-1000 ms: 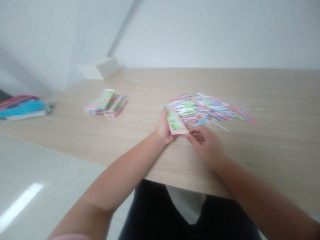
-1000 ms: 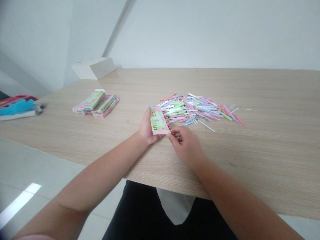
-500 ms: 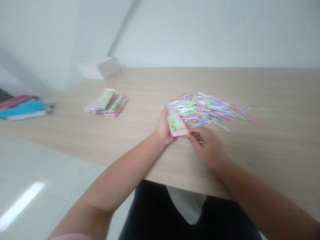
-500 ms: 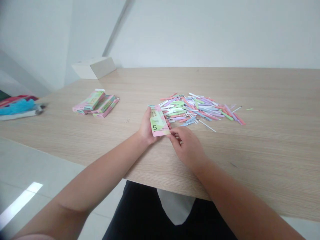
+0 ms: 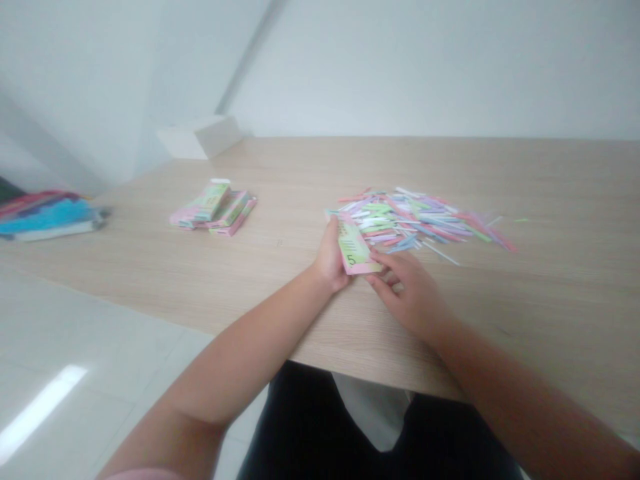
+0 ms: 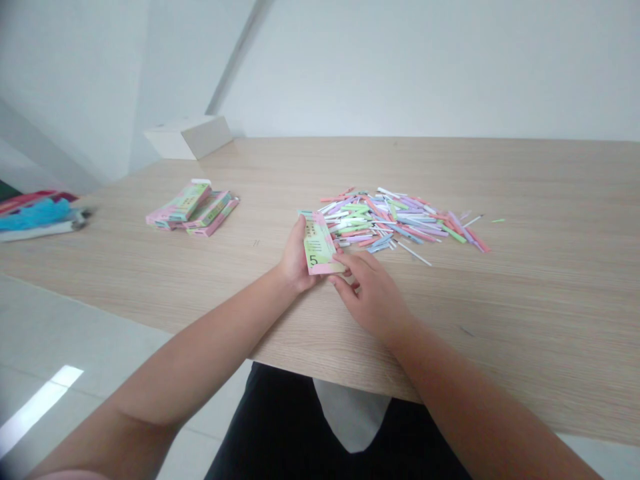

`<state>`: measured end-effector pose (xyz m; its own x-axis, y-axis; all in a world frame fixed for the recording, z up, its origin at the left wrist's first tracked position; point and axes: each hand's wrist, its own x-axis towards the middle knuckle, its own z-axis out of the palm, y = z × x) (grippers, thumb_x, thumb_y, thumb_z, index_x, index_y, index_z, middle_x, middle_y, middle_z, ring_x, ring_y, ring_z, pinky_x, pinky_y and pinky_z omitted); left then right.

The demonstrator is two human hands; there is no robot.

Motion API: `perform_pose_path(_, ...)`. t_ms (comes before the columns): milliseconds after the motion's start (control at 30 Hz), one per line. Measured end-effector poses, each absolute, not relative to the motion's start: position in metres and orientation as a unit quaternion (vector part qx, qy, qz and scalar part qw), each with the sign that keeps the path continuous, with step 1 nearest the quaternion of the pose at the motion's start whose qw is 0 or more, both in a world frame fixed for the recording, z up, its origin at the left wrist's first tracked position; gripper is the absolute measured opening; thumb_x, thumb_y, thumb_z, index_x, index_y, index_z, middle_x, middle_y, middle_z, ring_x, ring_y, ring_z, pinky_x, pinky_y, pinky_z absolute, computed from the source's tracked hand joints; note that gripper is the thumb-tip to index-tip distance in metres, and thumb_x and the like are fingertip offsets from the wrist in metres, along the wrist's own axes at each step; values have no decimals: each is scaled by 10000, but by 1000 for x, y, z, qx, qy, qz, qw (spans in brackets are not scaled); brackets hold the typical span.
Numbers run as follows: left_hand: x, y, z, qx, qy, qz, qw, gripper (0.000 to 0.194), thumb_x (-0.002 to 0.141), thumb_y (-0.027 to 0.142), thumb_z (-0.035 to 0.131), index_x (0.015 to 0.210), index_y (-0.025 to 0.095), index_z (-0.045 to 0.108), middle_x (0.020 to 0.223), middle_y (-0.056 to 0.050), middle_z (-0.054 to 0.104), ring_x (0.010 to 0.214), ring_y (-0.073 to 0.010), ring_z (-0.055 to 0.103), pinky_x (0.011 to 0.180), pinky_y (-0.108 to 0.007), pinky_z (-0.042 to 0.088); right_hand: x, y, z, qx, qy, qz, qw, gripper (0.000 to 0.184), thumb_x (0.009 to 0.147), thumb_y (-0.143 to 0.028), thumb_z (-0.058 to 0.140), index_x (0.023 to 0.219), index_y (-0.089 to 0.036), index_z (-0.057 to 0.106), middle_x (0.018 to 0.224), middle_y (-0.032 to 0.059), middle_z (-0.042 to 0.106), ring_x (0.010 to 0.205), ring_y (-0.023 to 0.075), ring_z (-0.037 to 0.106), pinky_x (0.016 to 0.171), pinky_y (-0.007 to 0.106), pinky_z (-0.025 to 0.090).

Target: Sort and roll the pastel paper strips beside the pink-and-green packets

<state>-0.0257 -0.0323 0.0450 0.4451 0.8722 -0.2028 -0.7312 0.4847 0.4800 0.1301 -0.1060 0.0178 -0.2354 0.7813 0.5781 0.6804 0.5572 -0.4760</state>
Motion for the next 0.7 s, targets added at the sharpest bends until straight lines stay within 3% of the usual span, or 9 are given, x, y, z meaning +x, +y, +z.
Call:
perform_pose_path(133, -26, -30, 43, 172, 203, 482, 835, 676, 1021, 668, 307, 1227, 127, 655, 871, -129, 729, 712, -246, 699, 672, -354, 562, 130, -108, 19, -477, -793, 27, 378, 221, 994, -274, 619, 1197, -226, 693, 1106, 89, 717, 967, 243, 686, 868, 400, 580)
perform_pose_path(333, -28, -26, 42, 176, 210, 500, 821, 721, 1013, 690, 284, 1215, 99, 646, 811, -127, 715, 661, -232, 680, 656, -346, 555, 126, -113, 22, -476, -809, -41, 342, 304, 1044, -259, 531, 1310, -225, 673, 1231, 98, 727, 1146, 265, 671, 979, 412, 541)
perform_pose_path(500, -28, -26, 41, 173, 213, 498, 822, 724, 1001, 707, 309, 1219, 103, 641, 805, -129, 709, 698, -257, 688, 685, -368, 554, 127, -111, 22, -461, -817, -75, 338, 313, 1035, -237, 542, 1313, -208, 683, 1172, 111, 706, 1089, 277, 647, 983, 451, 519)
perform_pose_path(700, -28, -22, 33, 173, 226, 505, 815, 687, 1001, 706, 302, 1207, 136, 626, 760, -95, 677, 625, -226, 655, 653, -364, 558, 130, -109, 22, -438, -830, -75, 336, 230, 1029, -193, 540, 1165, -210, 725, 1129, 82, 747, 1049, 259, 656, 965, 438, 514)
